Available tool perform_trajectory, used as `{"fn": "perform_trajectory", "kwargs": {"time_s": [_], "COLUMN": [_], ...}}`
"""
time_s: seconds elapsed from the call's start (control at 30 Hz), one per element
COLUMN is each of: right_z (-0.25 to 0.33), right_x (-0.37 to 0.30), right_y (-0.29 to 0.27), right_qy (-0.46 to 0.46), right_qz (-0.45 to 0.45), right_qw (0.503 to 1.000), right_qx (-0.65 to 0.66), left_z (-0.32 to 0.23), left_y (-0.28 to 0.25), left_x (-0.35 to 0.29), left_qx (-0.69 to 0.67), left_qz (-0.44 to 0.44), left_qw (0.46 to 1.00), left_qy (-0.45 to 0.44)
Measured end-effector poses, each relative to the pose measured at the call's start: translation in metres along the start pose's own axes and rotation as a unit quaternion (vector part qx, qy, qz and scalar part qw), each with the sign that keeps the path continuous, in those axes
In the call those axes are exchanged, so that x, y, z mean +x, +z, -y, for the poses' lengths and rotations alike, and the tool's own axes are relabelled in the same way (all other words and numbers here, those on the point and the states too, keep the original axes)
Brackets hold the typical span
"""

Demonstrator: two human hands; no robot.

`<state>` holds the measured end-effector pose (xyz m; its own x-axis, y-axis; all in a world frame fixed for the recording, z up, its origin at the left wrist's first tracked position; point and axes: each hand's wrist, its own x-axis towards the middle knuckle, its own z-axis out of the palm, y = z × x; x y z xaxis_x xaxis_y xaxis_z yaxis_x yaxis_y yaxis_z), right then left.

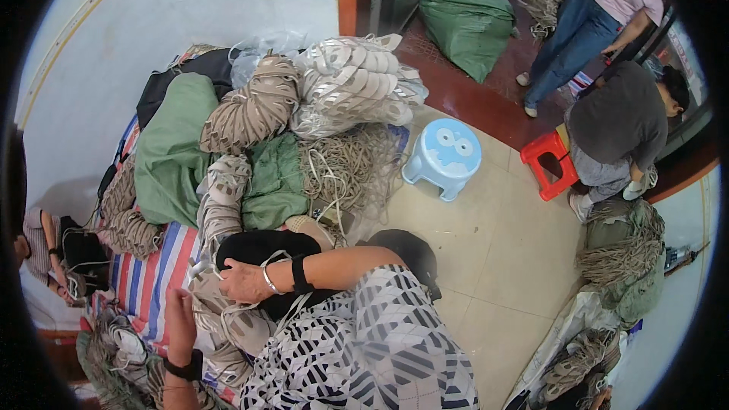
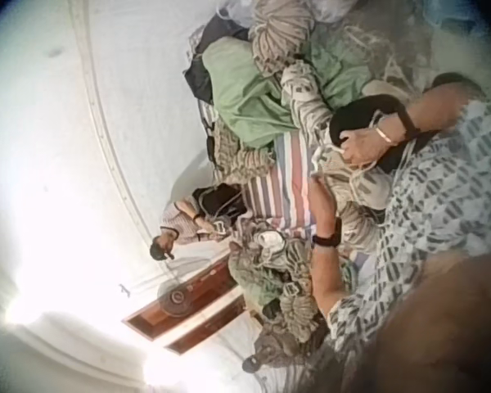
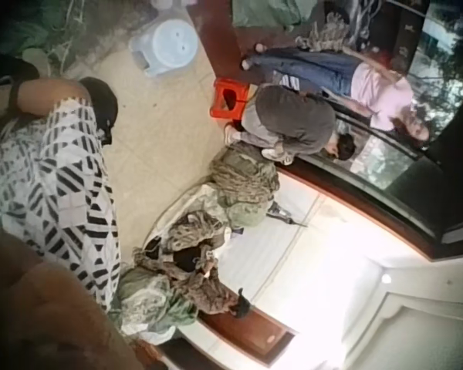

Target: The person threads white shoelaces through the eyelets of a white sneaker, pulling the laces tight and arranging them. The person works on a single shoe while sitting on the floor among piles of laces and other shoes.

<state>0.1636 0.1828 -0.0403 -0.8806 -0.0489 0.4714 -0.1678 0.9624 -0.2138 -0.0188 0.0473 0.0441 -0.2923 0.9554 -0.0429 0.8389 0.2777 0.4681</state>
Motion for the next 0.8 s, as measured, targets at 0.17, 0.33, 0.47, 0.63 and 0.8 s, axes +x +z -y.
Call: {"fn": "perform_trajectory", "kwargs": {"time_s": [0.17,0.33,0.47,0.63,0.8], "right_z": [0.036,0.053,0.022,-0.175,-0.190], "right_x": [0.042,0.061,0.055,0.040,0.070], "right_y": [0.000,0.013,-0.001,-0.090,-0.104], "right_qy": [0.224,0.343,0.196,0.490,0.419], "right_qz": [0.136,0.055,0.271,-0.103,0.201], "right_qw": [0.930,0.724,0.753,0.674,0.762], "right_qx": [0.256,0.596,0.567,0.543,0.451], "left_z": [-0.014,-0.015,-0.002,0.009,0.006], "left_y": [0.007,0.010,0.029,0.060,0.060], "left_x": [-0.026,-0.021,-0.019,-0.034,-0.039], "left_qx": [-0.123,-0.108,-0.319,-0.454,-0.486], "left_qz": [-0.098,-0.138,-0.123,-0.177,-0.216], "left_qw": [0.988,0.984,0.935,0.867,0.833], "left_qy": [0.009,-0.012,-0.091,-0.106,-0.150]}}
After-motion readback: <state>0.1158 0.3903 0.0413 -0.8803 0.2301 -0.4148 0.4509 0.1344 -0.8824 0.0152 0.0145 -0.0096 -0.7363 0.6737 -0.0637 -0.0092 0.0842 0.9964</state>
